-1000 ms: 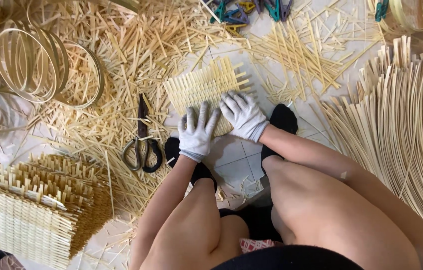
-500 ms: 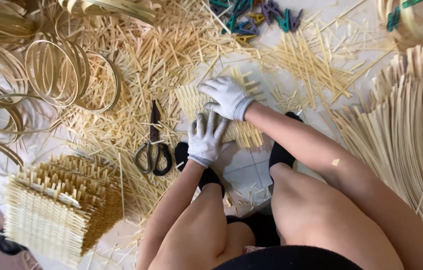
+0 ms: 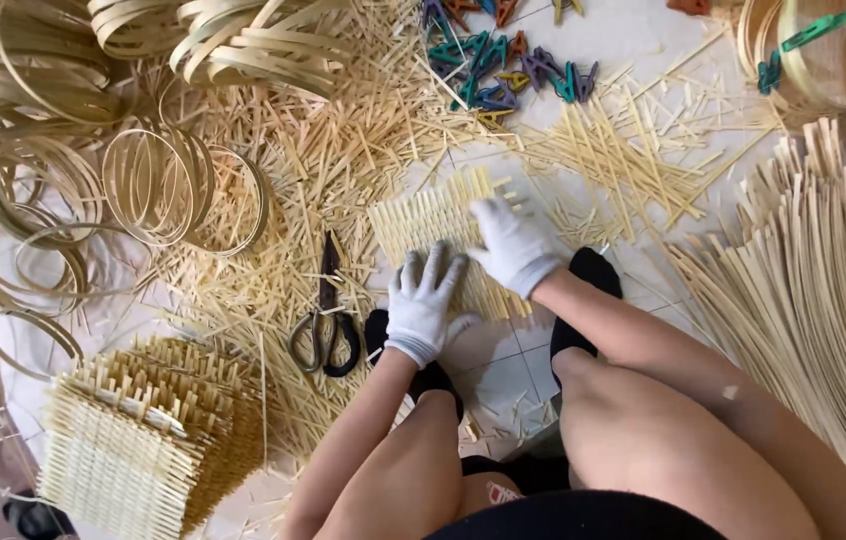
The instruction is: Weaving bamboo strips to create a circular base and trimming excess material with shears.
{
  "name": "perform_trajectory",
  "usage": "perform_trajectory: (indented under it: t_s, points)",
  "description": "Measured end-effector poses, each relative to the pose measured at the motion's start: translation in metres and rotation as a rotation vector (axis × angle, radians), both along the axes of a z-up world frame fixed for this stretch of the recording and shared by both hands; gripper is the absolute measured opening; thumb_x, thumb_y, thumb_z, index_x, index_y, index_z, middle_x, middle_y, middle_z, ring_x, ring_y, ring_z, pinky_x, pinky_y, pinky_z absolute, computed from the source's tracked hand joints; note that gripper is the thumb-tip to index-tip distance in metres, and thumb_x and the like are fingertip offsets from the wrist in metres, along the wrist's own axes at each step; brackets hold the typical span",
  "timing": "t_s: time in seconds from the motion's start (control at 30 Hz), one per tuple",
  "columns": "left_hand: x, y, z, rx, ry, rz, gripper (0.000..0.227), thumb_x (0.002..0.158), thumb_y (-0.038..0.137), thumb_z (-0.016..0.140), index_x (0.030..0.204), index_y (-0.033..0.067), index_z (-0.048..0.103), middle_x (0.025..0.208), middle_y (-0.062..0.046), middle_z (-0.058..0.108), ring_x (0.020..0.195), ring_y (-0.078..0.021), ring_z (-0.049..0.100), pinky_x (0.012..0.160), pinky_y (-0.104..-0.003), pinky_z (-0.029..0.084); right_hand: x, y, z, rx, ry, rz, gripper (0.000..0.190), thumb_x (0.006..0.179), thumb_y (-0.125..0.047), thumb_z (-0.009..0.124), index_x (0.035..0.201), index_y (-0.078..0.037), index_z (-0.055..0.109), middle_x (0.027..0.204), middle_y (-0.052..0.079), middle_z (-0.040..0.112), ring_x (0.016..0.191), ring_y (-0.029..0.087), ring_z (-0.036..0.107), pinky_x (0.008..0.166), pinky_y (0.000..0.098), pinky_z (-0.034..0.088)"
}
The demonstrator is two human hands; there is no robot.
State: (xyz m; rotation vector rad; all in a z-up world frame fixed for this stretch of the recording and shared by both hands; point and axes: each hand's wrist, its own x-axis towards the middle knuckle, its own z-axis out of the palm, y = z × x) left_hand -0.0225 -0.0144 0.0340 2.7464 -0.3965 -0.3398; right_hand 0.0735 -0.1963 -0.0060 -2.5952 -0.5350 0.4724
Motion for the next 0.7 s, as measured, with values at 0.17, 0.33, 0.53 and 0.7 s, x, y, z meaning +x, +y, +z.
perform_trajectory:
  t_s: [0.17,0.33,0.53,0.7]
  points:
    - [-0.002,0.015,-0.063,0.02,-0.056,0.183,0.043,0.088,0.021,0.071,0.129,0.0255,0.059,0.144,-0.006,0.058,0.126,-0.0327,0.059,0.103,-0.047,0.05,-0.012,-0.019,-0.025,-0.011,0.237,-0.196,0.064,0.074,-0.036,0.088,0.117,-0.006,0.051,0.11,0.017,0.065,0.098,0.038,0.066,0.08,0.049,0.052]
    - [0.02,0.016,-0.044,-0.082,0.139,0.55,0.043,0.078,0.016,0.085,0.105,0.0004,0.056,0.104,-0.021,0.063,0.091,-0.0408,0.064,0.076,-0.049,0.052,-0.009,-0.029,-0.034,0.031,0.192,-0.24,0.064,0.066,-0.037,0.094,0.104,-0.005,0.054,0.095,0.017,0.068,0.09,0.039,0.065,0.079,0.0487,0.051]
    - [0.006,0.049,-0.118,-0.57,0.314,0.791,0.054,0.065,0.01,0.098,0.09,0.0038,0.05,0.079,-0.011,0.058,0.073,-0.0286,0.057,0.068,-0.039,0.054,0.006,-0.042,-0.055,0.261,0.466,-0.319,0.06,0.063,-0.031,0.097,0.095,-0.008,0.053,0.076,0.008,0.06,0.064,0.024,0.061,0.059,0.0399,0.052]
    - [0.013,0.051,-0.114,-1.839,0.689,0.891,0.05,0.064,-0.018,0.08,0.084,0.0137,0.046,0.105,-0.007,0.071,0.097,-0.0263,0.074,0.086,-0.04,0.064,0.01,-0.056,-0.118,0.653,0.978,-0.414,0.057,0.07,-0.01,0.094,0.087,-0.016,0.041,0.07,-0.001,0.048,0.047,0.007,0.041,0.037,0.0262,0.035]
